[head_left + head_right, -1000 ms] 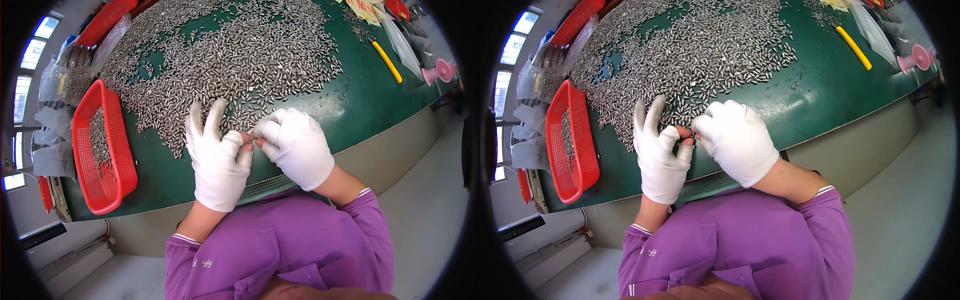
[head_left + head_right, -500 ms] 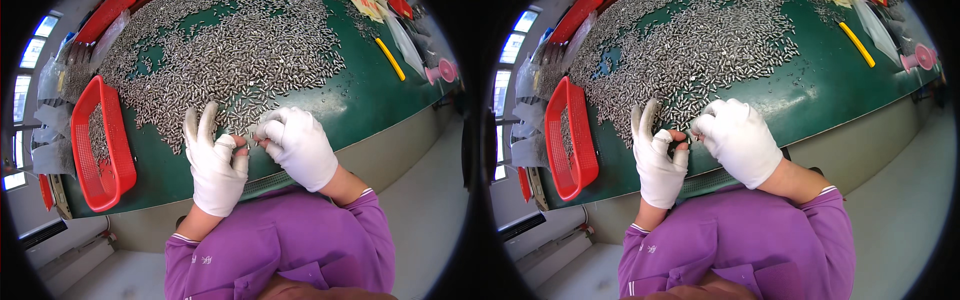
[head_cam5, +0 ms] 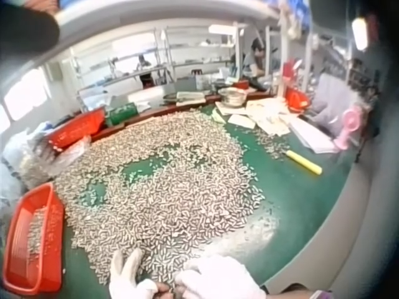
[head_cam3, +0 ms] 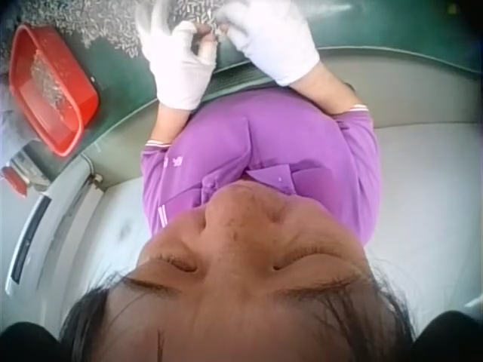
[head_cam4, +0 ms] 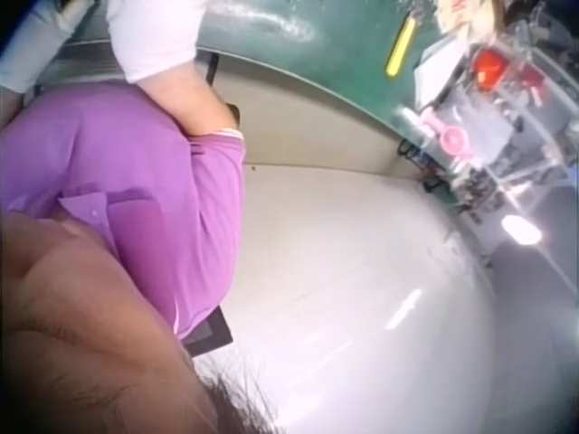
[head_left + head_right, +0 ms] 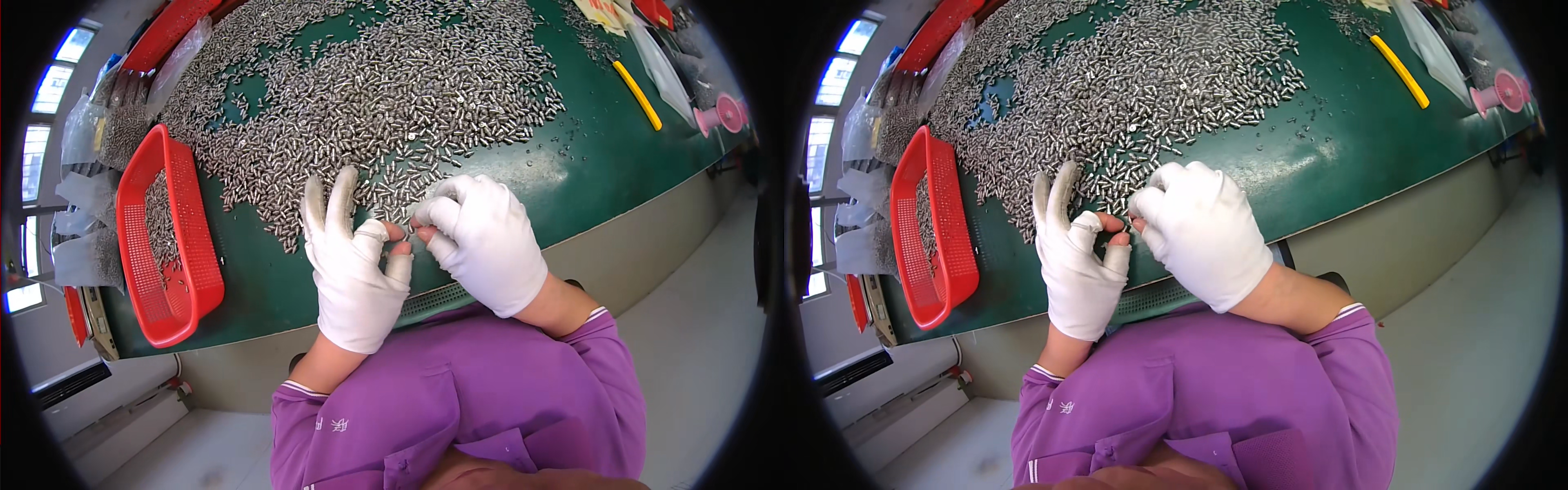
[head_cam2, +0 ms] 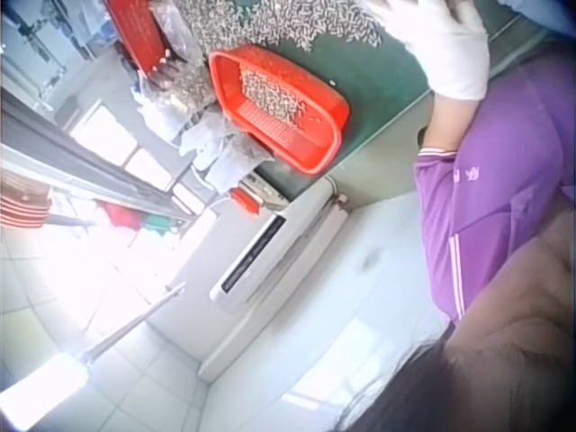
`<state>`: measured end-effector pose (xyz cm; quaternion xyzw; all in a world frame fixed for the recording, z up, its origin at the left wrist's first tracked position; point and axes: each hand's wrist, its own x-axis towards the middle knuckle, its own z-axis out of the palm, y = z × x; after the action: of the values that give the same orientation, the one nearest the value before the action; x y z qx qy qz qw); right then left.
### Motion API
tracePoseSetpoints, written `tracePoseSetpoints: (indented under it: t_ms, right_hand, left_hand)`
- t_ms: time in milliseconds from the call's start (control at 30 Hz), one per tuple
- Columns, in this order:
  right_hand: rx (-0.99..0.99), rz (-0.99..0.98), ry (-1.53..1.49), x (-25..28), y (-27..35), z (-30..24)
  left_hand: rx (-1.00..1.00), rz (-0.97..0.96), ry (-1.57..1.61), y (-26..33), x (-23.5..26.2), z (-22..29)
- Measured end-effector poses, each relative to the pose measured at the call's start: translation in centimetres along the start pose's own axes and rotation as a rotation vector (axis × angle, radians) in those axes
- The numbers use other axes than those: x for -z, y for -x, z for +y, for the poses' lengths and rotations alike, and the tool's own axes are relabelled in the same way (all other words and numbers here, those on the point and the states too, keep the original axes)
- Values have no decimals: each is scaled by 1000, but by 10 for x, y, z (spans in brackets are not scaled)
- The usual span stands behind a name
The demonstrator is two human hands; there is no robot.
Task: Sorting and inspecting small metal hardware components at a workbench.
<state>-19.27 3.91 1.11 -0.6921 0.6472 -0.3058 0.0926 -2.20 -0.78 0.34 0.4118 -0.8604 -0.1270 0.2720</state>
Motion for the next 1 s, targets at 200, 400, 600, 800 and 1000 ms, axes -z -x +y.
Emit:
tracePoseSetpoints:
  t_ms: [200,400,600,800,1000]
  right_hand:
    - [-23,-2,12,-3,-5,-5]
    - [15,-19,-27,-3,-4,-4]
    - [66,-3,-1,-1,0,0]
    - [107,-24,12,1,0,4]
    - [225,-177,-188,11,1,22]
  left_hand:
    - [-10,47,-66,1,-3,-2]
    - [6,56,-26,3,-4,-5]
    - [-1,32,17,0,0,-3]
    - [-11,29,15,0,1,-4]
    - [-115,-165,118,-2,17,-3]
